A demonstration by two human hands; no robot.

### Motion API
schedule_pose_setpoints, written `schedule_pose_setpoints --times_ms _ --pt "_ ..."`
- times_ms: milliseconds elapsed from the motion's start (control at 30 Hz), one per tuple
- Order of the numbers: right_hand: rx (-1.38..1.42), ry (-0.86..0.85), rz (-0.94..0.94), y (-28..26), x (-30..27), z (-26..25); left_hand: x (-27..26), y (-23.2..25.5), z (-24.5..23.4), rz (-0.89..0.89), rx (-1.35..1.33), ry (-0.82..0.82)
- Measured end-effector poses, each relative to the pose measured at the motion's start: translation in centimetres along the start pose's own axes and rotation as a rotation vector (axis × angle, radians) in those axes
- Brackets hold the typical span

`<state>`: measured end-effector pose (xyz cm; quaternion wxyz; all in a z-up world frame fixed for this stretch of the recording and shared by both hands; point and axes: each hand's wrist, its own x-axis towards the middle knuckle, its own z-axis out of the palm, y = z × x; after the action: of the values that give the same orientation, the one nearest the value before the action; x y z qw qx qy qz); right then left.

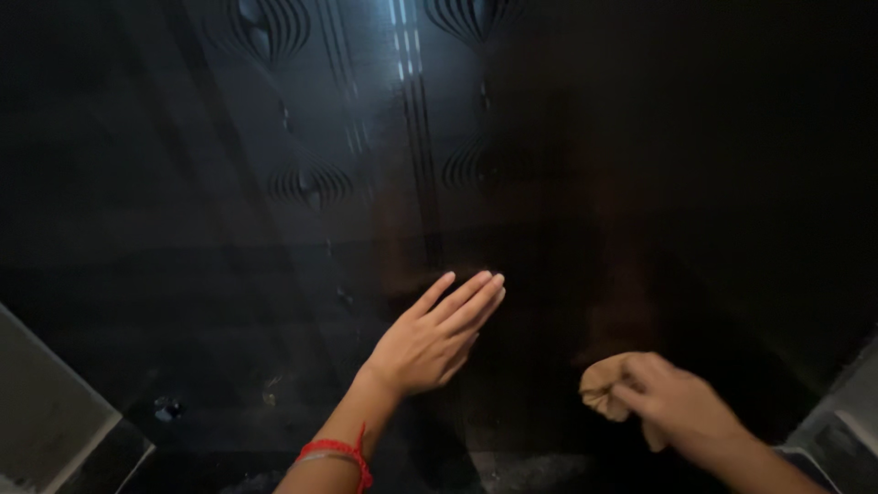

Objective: The person wipes a dark-colored door with a cloth using their right hand while their left hand rests on the surface. They move the cloth in circular and vertical motions across the door's surface, covering multiple areas.

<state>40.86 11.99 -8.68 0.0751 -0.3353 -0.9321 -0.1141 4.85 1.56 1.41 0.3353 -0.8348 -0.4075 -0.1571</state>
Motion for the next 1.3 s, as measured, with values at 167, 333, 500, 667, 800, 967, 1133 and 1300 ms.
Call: schedule_pose_setpoints --times_ms 167,333,500,667,800,967,1133,1300 --pt "0.005 0.376 0.246 -0.6 1.0 -6.0 -0.1 0.0 0.4 0.036 0.045 -0.021" --pt "0.042 0.523 0.206 -5.6 4.8 -9.9 -0.2 0.0 0.5 0.033 0.057 -0.073" --pt "-0.012 0.32 -0.112 -9.2 6.5 -7.0 -0.6 0.3 1.1 0.042 0.041 -0.005" --pt "-0.101 0.134 -0.186 -5.8 3.0 -2.1 -1.4 0.1 1.1 0.07 0.097 -0.062" --pt "-0.113 -0.003 0.095 0.4 -1.8 -0.8 -2.2 -0.4 1.1 0.083 0.123 -0.11" --pt "-0.144 -0.131 0.318 2.0 -3.5 0.5 -3.8 -0.4 1.1 0.081 0.101 -0.159" --pt "0.023 -0.029 0.111 -2.5 0.5 0.3 -4.3 0.2 1.9 0.103 0.03 -0.227" --pt "0.046 0.261 -0.213 -9.7 6.3 -0.3 -3.8 1.3 3.3 0.152 0.05 -0.257"
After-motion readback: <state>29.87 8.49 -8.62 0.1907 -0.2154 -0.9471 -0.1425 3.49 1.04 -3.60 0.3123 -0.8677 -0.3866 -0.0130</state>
